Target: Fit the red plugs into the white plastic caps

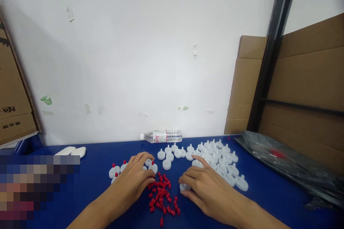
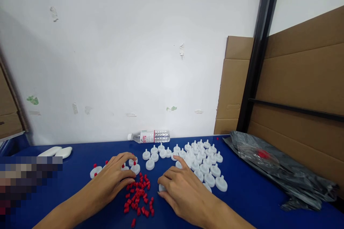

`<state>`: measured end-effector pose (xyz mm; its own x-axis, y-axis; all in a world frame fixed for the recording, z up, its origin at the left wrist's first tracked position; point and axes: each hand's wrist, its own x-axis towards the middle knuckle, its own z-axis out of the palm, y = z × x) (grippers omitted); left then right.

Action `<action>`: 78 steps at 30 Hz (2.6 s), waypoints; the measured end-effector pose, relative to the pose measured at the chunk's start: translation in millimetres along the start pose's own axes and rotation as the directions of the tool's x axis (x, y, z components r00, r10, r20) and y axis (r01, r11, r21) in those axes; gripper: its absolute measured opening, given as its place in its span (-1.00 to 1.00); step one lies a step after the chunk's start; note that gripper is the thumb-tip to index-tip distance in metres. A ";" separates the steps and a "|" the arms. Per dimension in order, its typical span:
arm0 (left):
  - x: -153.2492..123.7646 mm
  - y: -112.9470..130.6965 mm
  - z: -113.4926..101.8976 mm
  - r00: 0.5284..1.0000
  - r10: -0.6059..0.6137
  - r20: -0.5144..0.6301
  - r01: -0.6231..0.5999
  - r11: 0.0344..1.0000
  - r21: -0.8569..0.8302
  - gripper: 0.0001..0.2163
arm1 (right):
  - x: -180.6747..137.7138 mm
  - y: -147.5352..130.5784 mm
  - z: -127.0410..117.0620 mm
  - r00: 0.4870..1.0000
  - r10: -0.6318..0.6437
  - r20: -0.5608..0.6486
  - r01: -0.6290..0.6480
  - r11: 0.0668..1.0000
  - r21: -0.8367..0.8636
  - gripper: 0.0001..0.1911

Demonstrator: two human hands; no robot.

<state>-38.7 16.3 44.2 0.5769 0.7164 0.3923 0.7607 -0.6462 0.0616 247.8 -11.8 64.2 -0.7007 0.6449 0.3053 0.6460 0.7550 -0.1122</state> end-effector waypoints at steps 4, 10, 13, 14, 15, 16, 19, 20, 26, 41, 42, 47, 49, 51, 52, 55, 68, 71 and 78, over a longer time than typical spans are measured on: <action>-0.7 1.2 -1.3 1.000 -0.011 0.020 0.011 1.000 -0.007 -0.79 | 0.0 0.0 -0.6 1.000 -0.004 0.019 0.004 1.000 -0.014 -0.87; -2.3 -1.4 1.2 1.000 -0.018 0.009 0.019 0.998 -0.058 -0.84 | 0.8 -5.1 -5.7 1.000 -0.011 -0.002 0.011 0.999 -0.051 -0.83; -2.7 -2.8 3.7 1.000 -0.016 -0.003 0.016 0.997 -0.070 -0.86 | 1.3 -6.3 -8.4 0.999 -0.022 -0.033 0.021 0.999 -0.045 -0.80; -2.8 -3.2 4.7 1.000 -0.015 -0.007 0.014 0.997 -0.070 -0.86 | 1.3 -6.0 -8.6 0.998 -0.034 -0.044 0.032 0.999 -0.044 -0.79; -2.8 -3.6 5.6 1.000 -0.014 -0.013 0.013 0.998 -0.068 -0.87 | 1.2 -5.4 -8.5 0.997 -0.051 -0.057 0.048 0.998 -0.043 -0.77; -2.8 -3.9 6.4 1.000 -0.014 -0.019 0.013 0.998 -0.066 -0.88 | 1.0 -4.7 -8.1 0.995 -0.070 -0.073 0.067 0.997 -0.044 -0.76; -2.4 -5.0 7.7 0.999 -0.016 -0.044 0.013 0.998 -0.059 -0.90 | 1.0 -2.7 -6.3 0.982 -0.133 -0.135 0.126 0.990 -0.057 -0.75; -2.1 -5.1 7.6 0.998 -0.018 -0.055 0.014 0.998 -0.057 -0.90 | 1.3 -2.3 -5.7 0.977 -0.147 -0.157 0.138 0.988 -0.064 -0.75; 1.8 4.1 -0.8 0.985 0.030 -0.169 -0.042 0.997 -0.067 -0.86 | 3.2 -1.5 -2.6 0.945 -0.193 -0.265 0.172 0.980 -0.098 -0.79; 0.1 46.7 -8.0 0.828 0.402 -0.392 -0.436 0.900 0.001 -0.76 | 0.3 -6.0 6.4 0.951 -0.275 -0.142 0.260 0.958 -0.118 -0.77; 0.1 48.7 -8.1 0.822 0.413 -0.393 -0.445 0.896 0.011 -0.74 | 0.2 -6.8 6.5 0.948 -0.284 -0.143 0.270 0.956 -0.111 -0.77; -0.4 53.4 -8.5 0.829 0.427 -0.362 -0.445 0.895 0.037 -0.72 | -0.8 -7.9 7.8 0.932 -0.321 -0.169 0.306 0.946 -0.108 -0.78; -0.3 53.2 -8.5 0.830 0.413 -0.376 -0.436 0.899 0.024 -0.75 | -1.7 -7.5 8.0 0.925 -0.325 -0.199 0.304 0.944 -0.129 -0.78; 0.0 52.9 -8.3 0.827 0.399 -0.396 -0.433 0.902 0.004 -0.77 | -2.7 -7.2 7.9 0.923 -0.318 -0.217 0.293 0.946 -0.141 -0.70; 0.1 52.8 -8.0 0.825 0.393 -0.407 -0.431 0.902 -0.002 -0.77 | -3.1 -7.1 7.9 0.926 -0.312 -0.213 0.287 0.948 -0.139 -0.66; 0.3 52.7 -7.0 0.820 0.379 -0.429 -0.426 0.905 -0.016 -0.73 | -3.4 -7.2 8.6 0.932 -0.306 -0.194 0.288 0.951 -0.114 -0.57; 0.0 53.1 -6.7 0.837 0.393 -0.381 -0.405 0.913 0.053 -0.77 | -2.9 -16.3 -4.7 0.884 -0.225 -0.409 0.285 0.954 0.093 -0.63; 1.0 54.0 -6.4 0.818 0.387 -0.426 -0.401 0.914 0.061 -0.82 | -3.0 -17.9 -5.6 0.850 -0.264 -0.457 0.334 0.939 0.079 -0.59; 0.6 62.2 -10.9 0.837 0.397 -0.378 -0.403 0.913 0.066 -0.73 | -2.3 -24.1 -9.5 0.743 -0.357 -0.566 0.461 0.886 0.047 -0.75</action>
<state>5.7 -26.4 58.3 0.6719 0.2436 0.6994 0.4816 -0.8611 -0.1627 236.8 -32.6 75.2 -0.5798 0.1428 0.8022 0.2353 0.9719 -0.0029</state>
